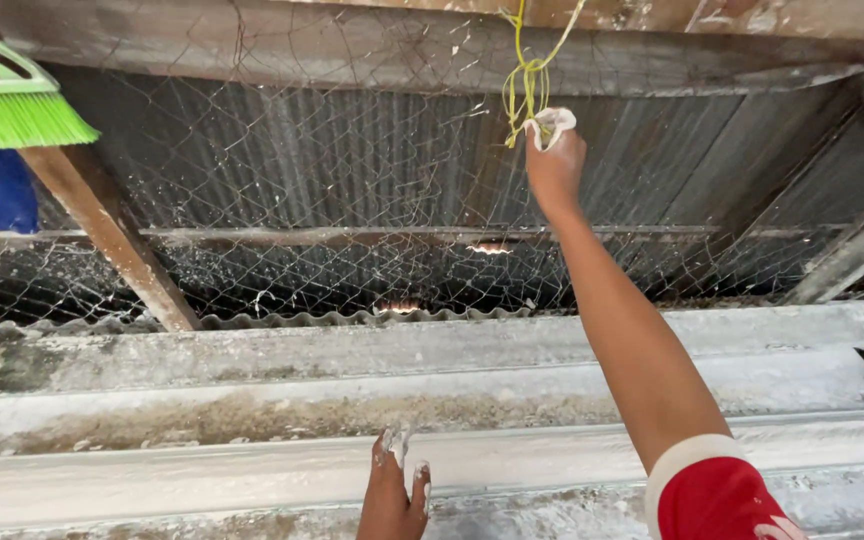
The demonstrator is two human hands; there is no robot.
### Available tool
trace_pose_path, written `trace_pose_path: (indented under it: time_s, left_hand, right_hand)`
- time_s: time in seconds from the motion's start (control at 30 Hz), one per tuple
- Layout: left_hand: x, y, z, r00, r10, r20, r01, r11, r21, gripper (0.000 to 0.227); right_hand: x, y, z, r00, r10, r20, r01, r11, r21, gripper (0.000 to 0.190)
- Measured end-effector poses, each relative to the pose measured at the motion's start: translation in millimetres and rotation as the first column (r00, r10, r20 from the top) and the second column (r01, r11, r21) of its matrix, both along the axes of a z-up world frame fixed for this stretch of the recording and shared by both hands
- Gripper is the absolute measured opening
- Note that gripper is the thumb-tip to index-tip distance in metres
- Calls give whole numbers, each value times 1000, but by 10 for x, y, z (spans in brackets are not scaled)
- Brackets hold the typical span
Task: Applying and smoothing a plaster or gypsum mixture into a long mold to create decorative architectural moldings.
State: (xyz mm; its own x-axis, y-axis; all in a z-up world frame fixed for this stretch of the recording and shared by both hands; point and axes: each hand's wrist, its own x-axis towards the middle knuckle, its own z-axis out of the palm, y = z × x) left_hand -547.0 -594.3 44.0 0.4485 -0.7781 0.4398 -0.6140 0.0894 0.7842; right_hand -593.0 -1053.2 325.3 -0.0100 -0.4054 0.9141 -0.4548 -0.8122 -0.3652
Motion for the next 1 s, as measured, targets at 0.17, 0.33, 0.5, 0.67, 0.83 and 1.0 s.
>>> trace_pose_path:
  time_s: [0.17,0.33,0.5,0.67,0.83,1.0]
  left_hand:
    - [-3,-171,-216,999,-36,6,36,999,15,62]
    - [-39,-128,-157,998,-68,-8,69,996,50,63]
    - [-59,39,-51,999,-31,-30,32,998,52,62]
    - [-115,264,300,998,3,-68,0,999,33,60]
    - [-86,489,597,973,74,-220,-47,991,125,54]
    - [96,865,472,973,139,-186,-137,990,22,45]
  right_hand:
    - [-329,214,380,997,65,-40,-64,998,15,18]
    - [-504,133,672,992,91,-93,-80,990,113,18]
    - [-536,-484,653,987,-153,-39,144,972,-185,34]
    - [-484,53,1207,692,511,510,-651,748,134,26]
    - [-368,1111,641,470,674,570,-865,482,144,18]
    - [-184,2387,-1729,364,700,615,-825,-64,562,20]
